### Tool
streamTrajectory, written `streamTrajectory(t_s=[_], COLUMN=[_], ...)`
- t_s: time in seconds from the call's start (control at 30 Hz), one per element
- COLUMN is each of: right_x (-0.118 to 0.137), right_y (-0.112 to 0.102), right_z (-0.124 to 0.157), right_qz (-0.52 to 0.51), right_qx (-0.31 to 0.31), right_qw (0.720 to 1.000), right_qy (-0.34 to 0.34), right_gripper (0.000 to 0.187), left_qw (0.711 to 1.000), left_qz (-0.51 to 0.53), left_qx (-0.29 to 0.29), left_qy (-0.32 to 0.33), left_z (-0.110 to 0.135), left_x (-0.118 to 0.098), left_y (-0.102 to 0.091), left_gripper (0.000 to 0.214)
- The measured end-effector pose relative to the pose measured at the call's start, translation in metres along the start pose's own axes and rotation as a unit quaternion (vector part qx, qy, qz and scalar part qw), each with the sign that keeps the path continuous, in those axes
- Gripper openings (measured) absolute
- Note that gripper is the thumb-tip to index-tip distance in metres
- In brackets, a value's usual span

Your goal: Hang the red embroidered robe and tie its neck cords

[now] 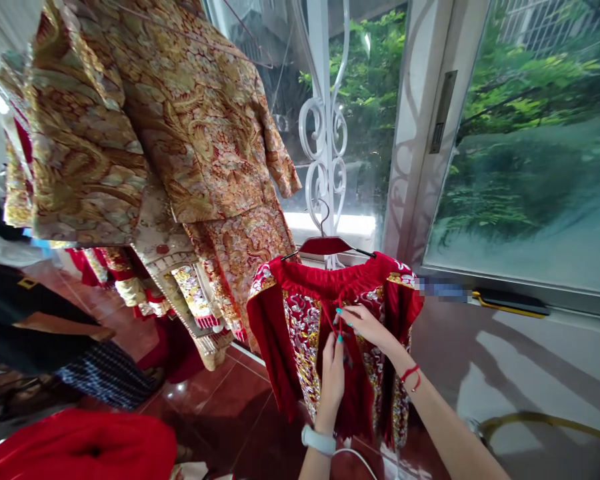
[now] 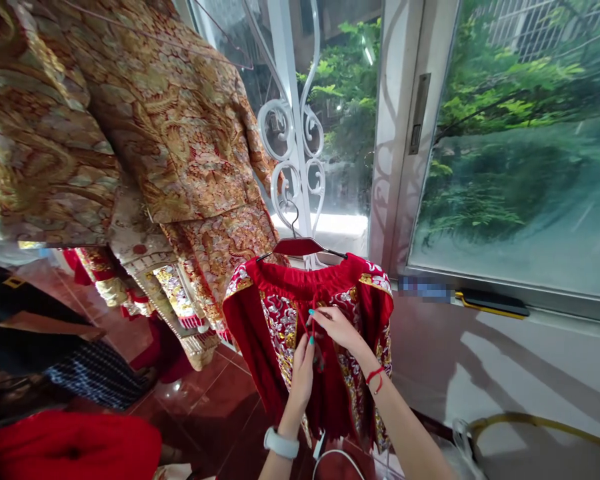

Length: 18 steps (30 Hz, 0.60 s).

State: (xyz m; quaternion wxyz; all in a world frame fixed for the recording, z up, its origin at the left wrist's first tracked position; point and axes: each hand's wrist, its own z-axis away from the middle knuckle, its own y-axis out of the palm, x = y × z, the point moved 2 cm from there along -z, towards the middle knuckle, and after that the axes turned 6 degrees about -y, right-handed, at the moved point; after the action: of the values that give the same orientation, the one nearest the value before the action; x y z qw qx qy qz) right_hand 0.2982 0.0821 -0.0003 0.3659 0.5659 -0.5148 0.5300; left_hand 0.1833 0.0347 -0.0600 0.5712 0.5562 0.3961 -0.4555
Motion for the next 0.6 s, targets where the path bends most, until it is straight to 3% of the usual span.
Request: streamTrajectory(t_s=[0.17,0.27,0.4,0.47,0.6], right_x=[0.019,0.029,0.029,0.028,0.034], right_y=[0.013,0.027,0.039,0.04,0.035], right_z=[0.0,-0.009,-0.023,-0.029,-0.043], right_qz=[-0.089,-0.197,-0.338,-0.354,-0.37], right_qx=[0.097,0.168,0.098,0.065,0.06], right_qw=[0.988,0.957,0.91,0.909,0.907], right_qy=[0.082,0.132,0.217,0.211,0.194], right_gripper=[0.03,0.025,0.019,0.02,0.021], left_qw=[0.996,0.99,0.988,0.989,0.994], left_qz=[0.056,0.094,0.124,0.115,0.062], left_qx=[0.035,0.063,0.044,0.044,0.034], left_qy=[-0.059,-0.081,-0.081,-0.078,-0.08], left_z=[0.052,0.073,0.092,0.102,0.123], left_x=[0.009,0.016,0.023,0.024,0.018], left_y=[0.005,0.003,-0.006,-0.011,-0.025], left_gripper=[0.053,0.052,0.055,0.057,0.061])
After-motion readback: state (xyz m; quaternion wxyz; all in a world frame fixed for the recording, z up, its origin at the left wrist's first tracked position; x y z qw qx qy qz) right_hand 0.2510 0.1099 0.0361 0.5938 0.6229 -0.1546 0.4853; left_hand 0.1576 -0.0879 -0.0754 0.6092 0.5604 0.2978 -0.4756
